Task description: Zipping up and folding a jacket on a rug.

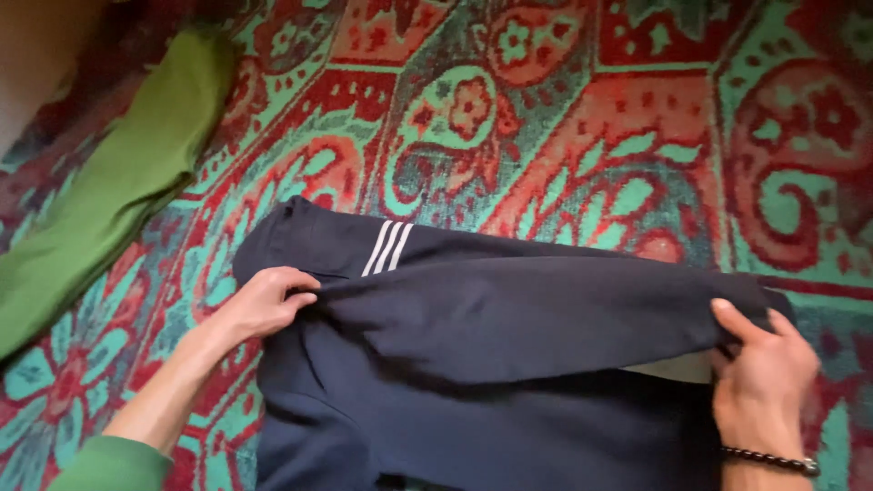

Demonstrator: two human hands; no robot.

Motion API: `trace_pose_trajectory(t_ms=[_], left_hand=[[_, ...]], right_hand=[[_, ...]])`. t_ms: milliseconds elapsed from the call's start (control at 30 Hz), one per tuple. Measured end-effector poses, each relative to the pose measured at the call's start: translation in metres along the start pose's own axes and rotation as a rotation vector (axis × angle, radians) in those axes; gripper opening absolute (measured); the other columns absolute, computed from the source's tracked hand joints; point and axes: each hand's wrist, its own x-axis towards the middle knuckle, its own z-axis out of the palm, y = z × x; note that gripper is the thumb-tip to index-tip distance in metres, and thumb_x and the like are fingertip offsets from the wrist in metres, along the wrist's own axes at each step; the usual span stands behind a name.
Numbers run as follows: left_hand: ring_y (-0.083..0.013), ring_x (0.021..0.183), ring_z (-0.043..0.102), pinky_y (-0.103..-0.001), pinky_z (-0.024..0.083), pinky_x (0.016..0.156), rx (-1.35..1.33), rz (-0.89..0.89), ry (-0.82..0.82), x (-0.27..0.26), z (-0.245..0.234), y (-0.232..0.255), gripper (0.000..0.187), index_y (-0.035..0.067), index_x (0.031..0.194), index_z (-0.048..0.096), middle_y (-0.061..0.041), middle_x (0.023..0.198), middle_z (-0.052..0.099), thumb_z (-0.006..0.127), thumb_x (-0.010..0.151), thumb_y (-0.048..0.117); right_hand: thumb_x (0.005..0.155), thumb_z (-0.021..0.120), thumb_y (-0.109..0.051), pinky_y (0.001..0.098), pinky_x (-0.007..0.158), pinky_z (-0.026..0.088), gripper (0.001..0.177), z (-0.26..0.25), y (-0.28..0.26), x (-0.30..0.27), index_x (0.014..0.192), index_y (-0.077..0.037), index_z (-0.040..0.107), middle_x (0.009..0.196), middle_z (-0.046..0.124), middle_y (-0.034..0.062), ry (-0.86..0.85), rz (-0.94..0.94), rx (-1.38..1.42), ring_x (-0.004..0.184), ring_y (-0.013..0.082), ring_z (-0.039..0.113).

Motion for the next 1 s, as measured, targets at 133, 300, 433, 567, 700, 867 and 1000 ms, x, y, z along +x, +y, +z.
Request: trace_pose_trajectory(t_ms=[133,300,433,567,700,867,1000], left_hand=[[-0.0252,0.096,0.073,-0.038,0.051,0.085,-0.016,0.069,0.122,0.022,-0.006,0.018,0.018,0.014,0.104,0.074,-0.002,0.101,0.081,0.062,0.090,0.014],[-0.0272,0.101,0.070,-0.039,0.049,0.084,0.004,-0.060,0.003,0.065,-0.025,0.055,0.019,0.015,0.110,0.065,-0.004,0.109,0.077,0.053,0.104,0.028],[-0.0316,0.095,0.070,-0.043,0.049,0.079,0.162,-0.036,-0.085,0.073,-0.018,0.057,0.024,0.016,0.104,0.064,-0.006,0.099,0.077,0.050,0.106,0.035],[-0.0335,0.080,0.065,-0.044,0.044,0.078,0.223,0.115,0.124,0.073,-0.007,0.049,0.025,0.013,0.096,0.062,-0.004,0.087,0.074,0.048,0.108,0.031],[-0.0314,0.116,0.058,-0.059,0.035,0.101,0.524,0.070,0.459,0.081,0.017,0.041,0.033,0.019,0.126,0.068,-0.006,0.128,0.063,0.068,0.094,0.028],[-0.0340,0.107,0.053,-0.051,0.032,0.085,0.073,0.327,0.597,0.052,0.060,0.155,0.024,0.011,0.109,0.063,-0.010,0.110,0.060,0.062,0.090,0.024],[-0.0204,0.157,0.014,-0.064,0.000,0.119,0.146,0.152,0.150,0.052,0.074,0.150,0.068,0.024,0.160,0.034,0.004,0.170,0.024,0.041,0.101,0.058]], right_hand=[[0.086,0.073,0.000,0.0307,0.081,0.065,0.031,-0.006,0.016,0.014,0.113,-0.011,0.059,0.112,0.072,-0.0033,0.088,0.040,-0.026,0.098,0.0088,0.071],[0.082,0.081,-0.005,0.0349,0.081,0.068,0.079,-0.032,0.044,0.052,0.151,-0.008,0.042,0.120,0.073,-0.0038,0.235,-0.026,-0.051,0.100,0.0060,0.068],[0.090,0.076,-0.006,0.0299,0.076,0.060,0.029,-0.022,0.025,0.028,0.111,-0.016,0.060,0.109,0.072,-0.0120,0.204,-0.016,-0.094,0.096,0.0020,0.065],[0.095,0.082,-0.006,0.0259,0.080,0.057,0.034,-0.039,0.053,0.059,0.115,-0.021,0.059,0.109,0.069,-0.0107,0.245,-0.304,-0.070,0.095,0.0026,0.065],[0.092,0.088,0.010,0.0537,0.100,0.040,0.054,-0.020,0.028,0.011,0.137,0.014,0.058,0.127,0.042,0.0318,0.298,-1.009,-0.711,0.107,0.0491,0.050],[0.095,0.069,0.003,0.0486,0.107,0.044,0.024,0.068,0.018,-0.073,0.119,0.006,0.068,0.119,0.064,0.0213,-0.220,-1.312,-0.713,0.114,0.0397,0.057],[0.082,0.070,-0.063,0.0578,0.118,0.023,0.084,0.094,0.080,-0.095,0.154,-0.025,0.047,0.162,0.042,0.0022,-0.690,-1.244,-1.193,0.152,0.0282,0.032]])
